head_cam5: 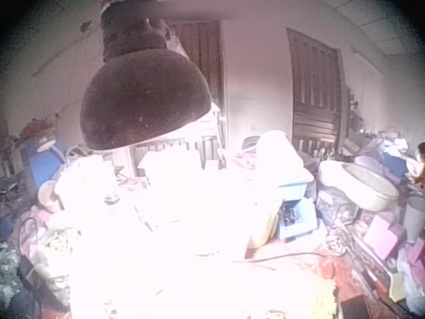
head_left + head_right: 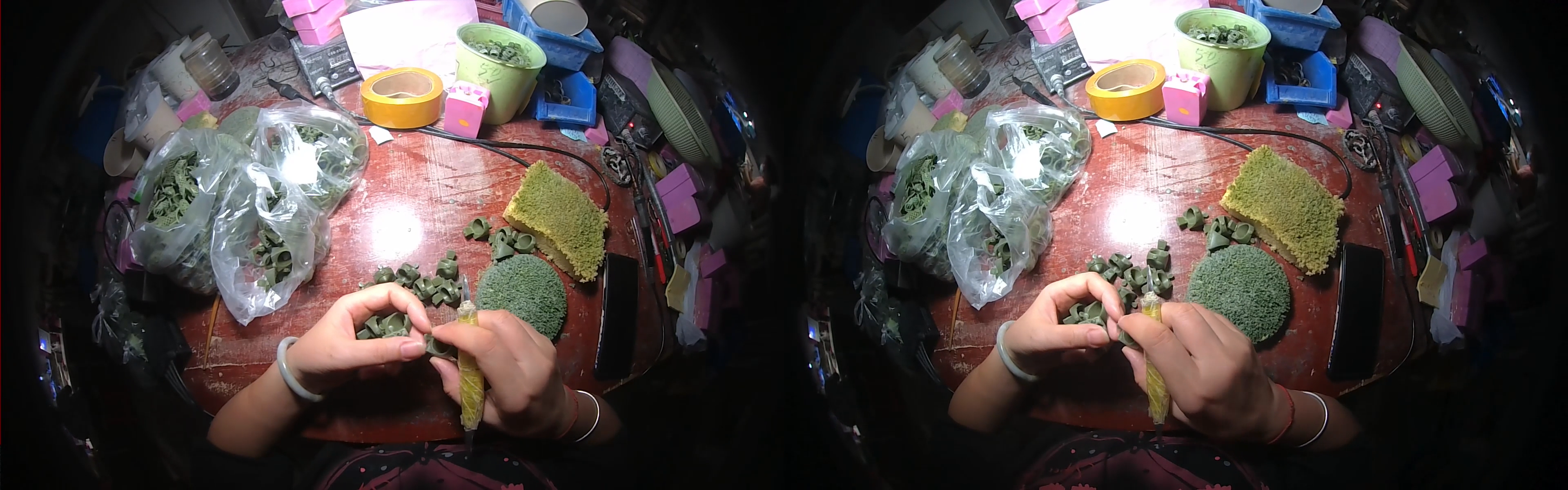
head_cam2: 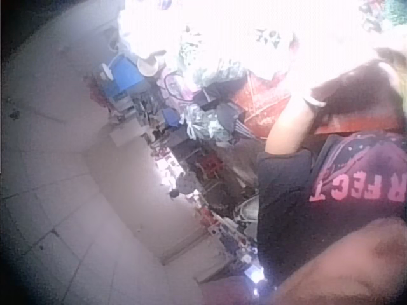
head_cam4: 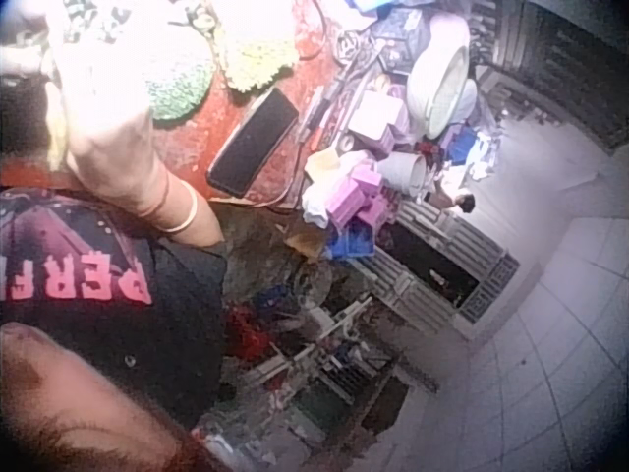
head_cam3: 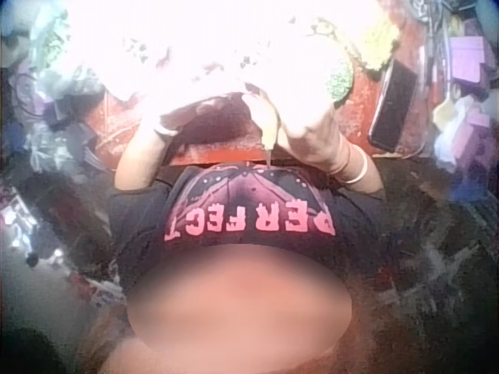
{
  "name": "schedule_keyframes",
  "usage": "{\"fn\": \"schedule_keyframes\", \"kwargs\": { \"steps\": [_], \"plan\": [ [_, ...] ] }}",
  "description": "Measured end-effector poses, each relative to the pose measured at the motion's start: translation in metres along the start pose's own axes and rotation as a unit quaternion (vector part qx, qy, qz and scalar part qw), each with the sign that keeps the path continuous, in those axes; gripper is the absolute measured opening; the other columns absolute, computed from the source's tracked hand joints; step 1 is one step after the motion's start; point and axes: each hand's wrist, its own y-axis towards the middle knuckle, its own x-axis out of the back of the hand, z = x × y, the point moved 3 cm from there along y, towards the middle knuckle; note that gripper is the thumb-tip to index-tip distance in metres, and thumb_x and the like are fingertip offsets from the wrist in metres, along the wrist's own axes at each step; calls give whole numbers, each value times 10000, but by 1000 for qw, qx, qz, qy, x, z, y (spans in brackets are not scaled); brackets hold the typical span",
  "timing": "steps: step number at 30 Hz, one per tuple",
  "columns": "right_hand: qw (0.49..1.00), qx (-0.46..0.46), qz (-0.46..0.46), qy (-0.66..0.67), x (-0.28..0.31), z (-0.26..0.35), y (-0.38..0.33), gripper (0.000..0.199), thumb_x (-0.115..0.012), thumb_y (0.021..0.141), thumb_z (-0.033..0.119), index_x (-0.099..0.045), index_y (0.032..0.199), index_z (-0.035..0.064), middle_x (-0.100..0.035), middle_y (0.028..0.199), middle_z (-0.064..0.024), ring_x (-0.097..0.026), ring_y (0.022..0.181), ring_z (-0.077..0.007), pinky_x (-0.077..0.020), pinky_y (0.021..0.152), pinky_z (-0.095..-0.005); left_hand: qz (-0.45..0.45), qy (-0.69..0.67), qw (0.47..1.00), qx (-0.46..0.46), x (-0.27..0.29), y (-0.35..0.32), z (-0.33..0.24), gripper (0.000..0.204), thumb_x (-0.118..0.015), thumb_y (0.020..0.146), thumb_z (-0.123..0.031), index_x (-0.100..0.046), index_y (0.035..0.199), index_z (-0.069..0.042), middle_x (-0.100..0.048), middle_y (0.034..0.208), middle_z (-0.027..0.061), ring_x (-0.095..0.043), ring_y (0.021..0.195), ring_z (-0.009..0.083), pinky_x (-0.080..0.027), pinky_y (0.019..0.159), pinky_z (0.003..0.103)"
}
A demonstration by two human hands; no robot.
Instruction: Assembling small green decorative items using a tool and glue at a crafting table.
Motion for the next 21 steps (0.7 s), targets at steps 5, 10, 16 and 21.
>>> {"fn": "schedule_keyframes", "kwargs": {
  "steps": [5,10,16,21],
  "plan": [
    [1000,5,9,-3,1,3,0,418,-792,695,28,-624,1076,-2,-609,846,-146,-625,684,-273,-515,590,-337,10,127,987,-94,0,5,0,241,-727,859,-46,-600,1064,-41,-610,1001,16,-574,936,86,-463,833,240],
    [1000,14,15,-6,-1,2,-3,452,-799,676,5,-625,1093,2,-621,866,-138,-627,680,-254,-516,581,-323,5,139,987,-84,0,5,0,218,-731,855,-51,-610,1035,-34,-609,1020,19,-558,991,95,-441,898,260],
    [999,31,-8,-5,-1,3,-5,482,-809,666,-7,-627,1112,8,-637,887,-128,-635,689,-232,-526,582,-317,-6,158,985,-72,-3,5,-4,233,-712,840,-54,-584,1033,-32,-594,984,28,-547,905,89,-436,812,237],
    [998,52,9,-19,-1,5,-6,396,-786,717,16,-645,1087,12,-654,920,-122,-662,730,-230,-544,582,-307,-5,174,981,-81,-2,5,-2,226,-710,839,-57,-586,1027,-33,-593,987,25,-543,920,93,-431,840,249]
  ]
}}
